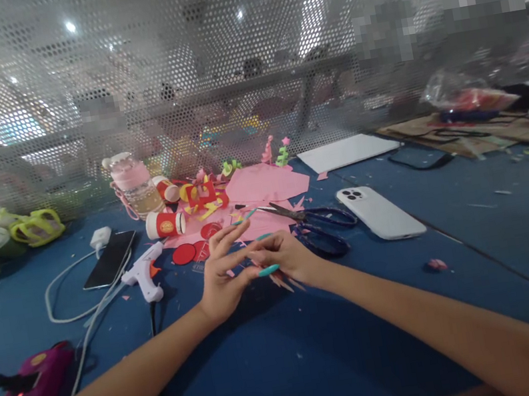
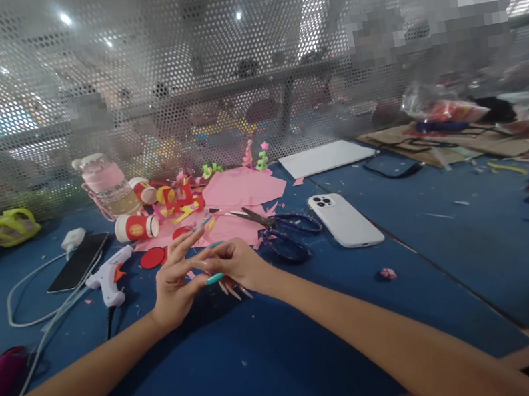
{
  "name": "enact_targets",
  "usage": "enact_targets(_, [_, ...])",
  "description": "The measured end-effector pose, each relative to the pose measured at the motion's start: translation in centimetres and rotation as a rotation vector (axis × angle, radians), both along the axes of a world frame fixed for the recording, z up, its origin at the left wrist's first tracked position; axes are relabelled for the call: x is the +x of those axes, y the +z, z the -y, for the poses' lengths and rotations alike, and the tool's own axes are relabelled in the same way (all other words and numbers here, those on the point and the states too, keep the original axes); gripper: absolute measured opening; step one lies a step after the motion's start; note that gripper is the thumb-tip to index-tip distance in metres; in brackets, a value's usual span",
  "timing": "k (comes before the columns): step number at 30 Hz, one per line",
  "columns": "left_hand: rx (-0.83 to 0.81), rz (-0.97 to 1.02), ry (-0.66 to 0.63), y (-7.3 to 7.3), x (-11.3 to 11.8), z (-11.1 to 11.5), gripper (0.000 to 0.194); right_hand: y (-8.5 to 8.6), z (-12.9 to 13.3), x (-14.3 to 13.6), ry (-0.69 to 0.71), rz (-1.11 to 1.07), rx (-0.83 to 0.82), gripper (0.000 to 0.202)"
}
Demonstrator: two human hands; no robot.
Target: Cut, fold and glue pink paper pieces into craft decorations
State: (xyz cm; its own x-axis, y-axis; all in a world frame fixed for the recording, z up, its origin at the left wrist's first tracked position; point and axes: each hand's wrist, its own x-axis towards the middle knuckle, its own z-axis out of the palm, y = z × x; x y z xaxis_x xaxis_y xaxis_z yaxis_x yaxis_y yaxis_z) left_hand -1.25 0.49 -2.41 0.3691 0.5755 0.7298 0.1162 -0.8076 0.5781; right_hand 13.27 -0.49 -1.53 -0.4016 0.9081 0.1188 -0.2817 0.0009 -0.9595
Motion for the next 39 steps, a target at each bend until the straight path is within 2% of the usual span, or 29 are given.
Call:
enact_targets(5, [-0.21,0.072,-0.082,0.1,0.3,0.0,0.018,-0.1,0.0,0.3,0.007,0.013,0.003,0.034])
enact_targets(10, [-0.441,0.171,-0.16,0.2,0.6,0.0,0.019,-0.6,-0.4,1.0,0.151,0.095,-0.021,0.045])
enact_targets(16, [-0.648,0.23,-0.209,0.7,0.9,0.1,0.025,-0.3,-0.8,1.5,0.232,0.106,-0.056,0.051])
enact_targets(21, [-0.708,0.235,-0.212,0.9,0.9,0.2,0.02,0.2,-0.8,1.8,0.29,0.125,-0.094,0.036])
enact_targets(24, [-0.735,0.24,-0.216,0.9,0.9,0.2,0.019,0.4,-0.9,2.1,0.302,0.131,-0.111,0.034])
enact_targets(31, [-0.772,0.253,-0.239,0.8,1.0,0.1,0.02,0.4,-1.3,2.6,0.267,0.273,-0.012,0.033])
enact_targets(35, [-0.783,0.249,-0.25,0.7,1.2,0.0,0.02,0.4,-1.2,2.7,0.255,0.28,0.04,0.034])
enact_targets(39, [-0.776,0.299,-0.272,0.4,1.2,-0.1,0.034,0.8,-1.0,2.8,0.271,0.246,0.085,0.034])
